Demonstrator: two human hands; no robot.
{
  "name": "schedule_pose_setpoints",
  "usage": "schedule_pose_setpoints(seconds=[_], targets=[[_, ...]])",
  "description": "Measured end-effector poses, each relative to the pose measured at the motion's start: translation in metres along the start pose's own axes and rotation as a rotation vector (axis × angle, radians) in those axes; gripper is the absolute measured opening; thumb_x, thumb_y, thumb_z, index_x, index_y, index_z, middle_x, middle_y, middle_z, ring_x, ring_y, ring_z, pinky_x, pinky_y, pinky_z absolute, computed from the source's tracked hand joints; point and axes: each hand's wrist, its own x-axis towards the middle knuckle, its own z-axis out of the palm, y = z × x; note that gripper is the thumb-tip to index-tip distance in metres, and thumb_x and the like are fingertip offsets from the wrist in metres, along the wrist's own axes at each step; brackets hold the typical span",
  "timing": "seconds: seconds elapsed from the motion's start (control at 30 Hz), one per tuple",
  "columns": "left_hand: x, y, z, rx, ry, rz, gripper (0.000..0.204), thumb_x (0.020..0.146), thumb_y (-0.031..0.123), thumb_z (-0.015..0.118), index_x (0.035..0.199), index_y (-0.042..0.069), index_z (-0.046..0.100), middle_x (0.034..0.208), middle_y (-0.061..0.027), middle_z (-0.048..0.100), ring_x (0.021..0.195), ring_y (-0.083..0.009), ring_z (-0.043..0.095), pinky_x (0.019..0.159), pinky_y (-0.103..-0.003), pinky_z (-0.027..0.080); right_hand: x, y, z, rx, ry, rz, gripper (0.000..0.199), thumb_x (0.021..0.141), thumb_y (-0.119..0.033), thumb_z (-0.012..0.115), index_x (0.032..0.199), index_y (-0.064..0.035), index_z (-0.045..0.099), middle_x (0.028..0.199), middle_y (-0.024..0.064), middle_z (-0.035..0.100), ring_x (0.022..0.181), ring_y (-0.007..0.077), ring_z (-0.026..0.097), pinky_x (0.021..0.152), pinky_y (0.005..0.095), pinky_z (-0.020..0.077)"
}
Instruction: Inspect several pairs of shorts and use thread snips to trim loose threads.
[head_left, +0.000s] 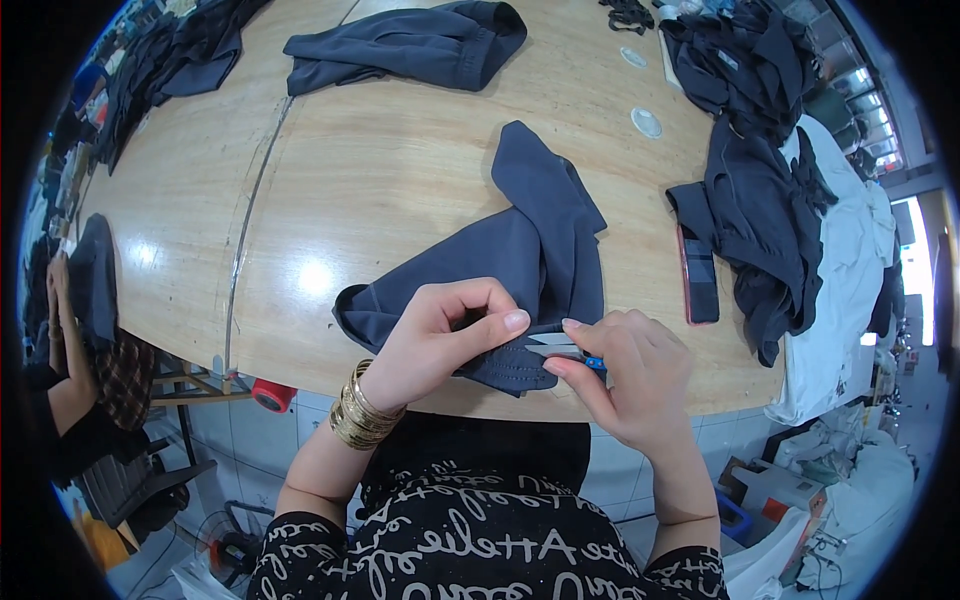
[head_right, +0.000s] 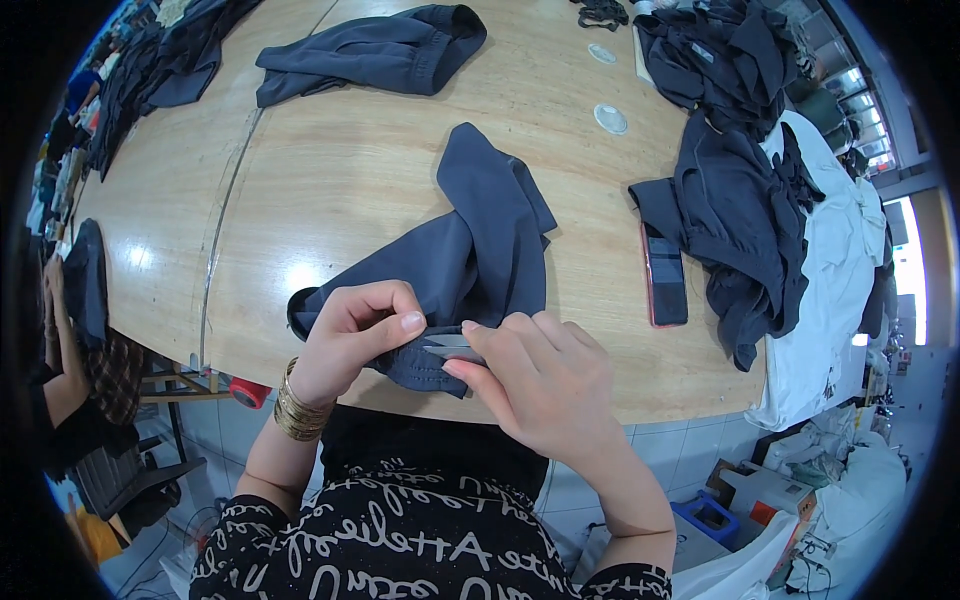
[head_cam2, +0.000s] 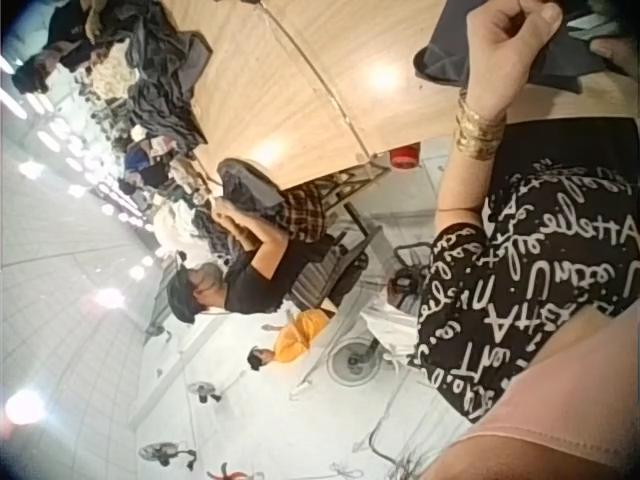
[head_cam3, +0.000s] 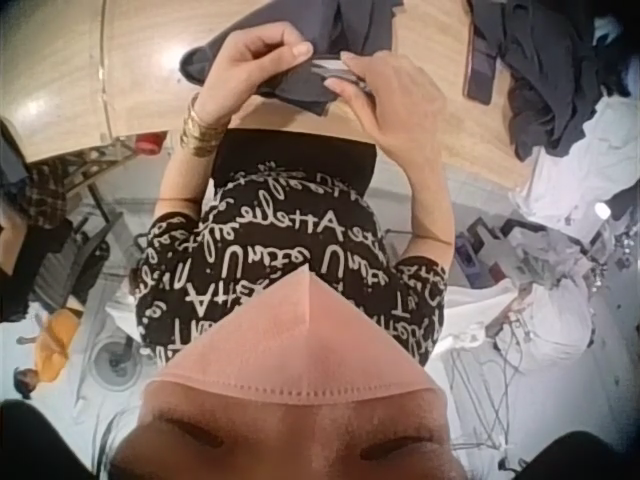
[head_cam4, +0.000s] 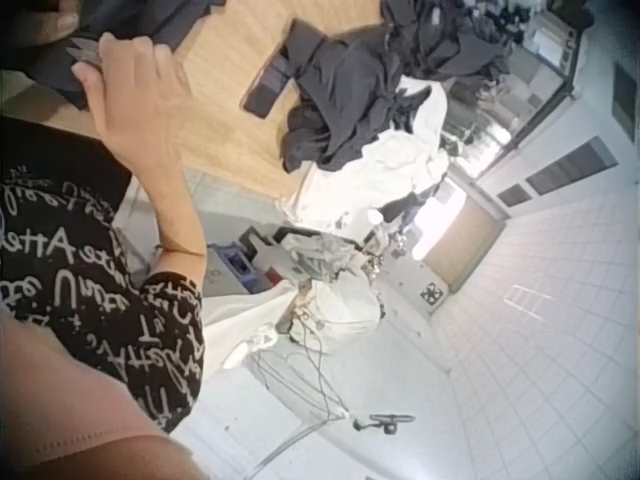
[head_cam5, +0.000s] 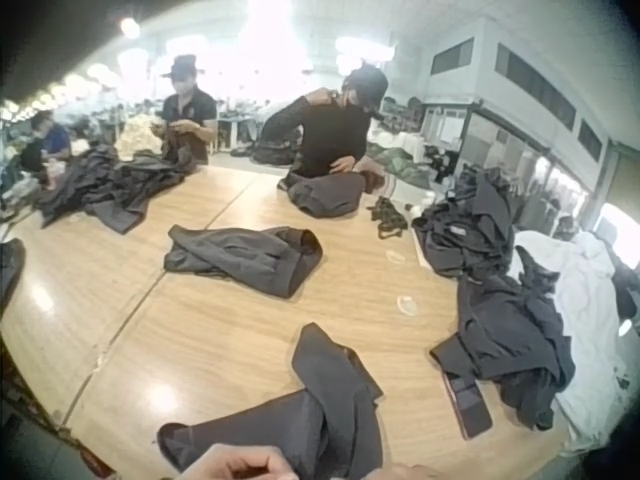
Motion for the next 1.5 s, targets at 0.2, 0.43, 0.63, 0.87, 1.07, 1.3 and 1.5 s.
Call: schedule_pose_setpoints(seconds=[0.2, 0.43, 0.63, 0.87, 1.07, 1.3, 1.5], targets=[[-0.001, 0.004, 0.001, 0.012, 0.004, -0.014, 0.020, 0.090, 0.019, 0.062, 0.081, 0.001, 0.062, 0.072, 0.0053, 0.057, 0.067, 0.0001, 0.044, 0.059, -0.017, 0.036, 0.000, -0.001, 0.002, 0.012, 0.003, -0.005, 0.028, 0.071, -0.023, 0.074, 0.090, -0.0073, 0.062, 0.070, 0.0012, 0.053, 0.058, 0.0159, 0.050, 0.050, 0.0273, 0.0393], [-0.001, 0.005, -0.001, 0.055, -0.009, -0.034, 0.022, 0.089, 0.020, 0.062, 0.078, 0.001, 0.062, 0.071, 0.0060, 0.055, 0.066, 0.0004, 0.043, 0.056, -0.017, 0.035, -0.001, 0.000, 0.005, 0.007, 0.045, -0.039, 0.026, 0.072, -0.021, 0.074, 0.090, -0.0067, 0.062, 0.068, 0.0013, 0.053, 0.058, 0.0157, 0.051, 0.049, 0.0272, 0.0388], [-0.001, 0.008, 0.002, 0.070, 0.011, -0.036, 0.023, 0.089, 0.021, 0.063, 0.078, 0.001, 0.062, 0.069, 0.0060, 0.055, 0.065, 0.0002, 0.042, 0.055, -0.017, 0.034, -0.002, 0.001, 0.004, -0.002, 0.056, 0.018, 0.026, 0.071, -0.021, 0.075, 0.089, -0.0068, 0.062, 0.068, 0.0014, 0.053, 0.057, 0.0154, 0.050, 0.049, 0.0267, 0.0385], [-0.002, 0.010, 0.004, 0.091, 0.024, -0.036, 0.024, 0.090, 0.021, 0.062, 0.078, 0.000, 0.061, 0.068, 0.0060, 0.054, 0.064, 0.0003, 0.042, 0.055, -0.018, 0.034, 0.002, -0.007, -0.004, 0.009, -0.002, 0.003, 0.030, 0.068, -0.015, 0.078, 0.089, -0.0051, 0.060, 0.069, 0.0063, 0.056, 0.058, 0.0207, 0.053, 0.051, 0.0301, 0.0402], [-0.004, 0.014, 0.005, 0.165, 0.030, -0.048, 0.025, 0.089, 0.021, 0.063, 0.077, 0.000, 0.061, 0.065, 0.0057, 0.051, 0.063, -0.0006, 0.040, 0.054, -0.018, 0.034, 0.003, -0.008, -0.006, 0.005, -0.007, -0.014, 0.028, 0.068, -0.015, 0.078, 0.088, -0.0054, 0.060, 0.068, 0.0056, 0.055, 0.058, 0.0204, 0.053, 0.051, 0.0299, 0.0401], [-0.004, 0.014, 0.006, 0.159, 0.034, -0.037, 0.025, 0.090, 0.021, 0.062, 0.077, 0.000, 0.060, 0.066, 0.0052, 0.051, 0.063, -0.0009, 0.040, 0.055, -0.018, 0.034, 0.001, -0.006, -0.006, 0.043, -0.004, 0.062, 0.025, 0.069, -0.014, 0.077, 0.087, -0.0057, 0.061, 0.069, 0.0062, 0.057, 0.057, 0.0210, 0.055, 0.052, 0.0300, 0.0412], [-0.004, 0.014, 0.006, 0.118, 0.032, -0.034, 0.025, 0.091, 0.020, 0.060, 0.076, 0.001, 0.058, 0.068, 0.0066, 0.050, 0.065, -0.0003, 0.039, 0.056, -0.018, 0.033, 0.000, -0.002, -0.003, 0.043, 0.039, 0.015, 0.022, 0.074, -0.018, 0.074, 0.086, -0.0062, 0.060, 0.067, 0.0027, 0.056, 0.056, 0.0175, 0.053, 0.050, 0.0276, 0.0409]])
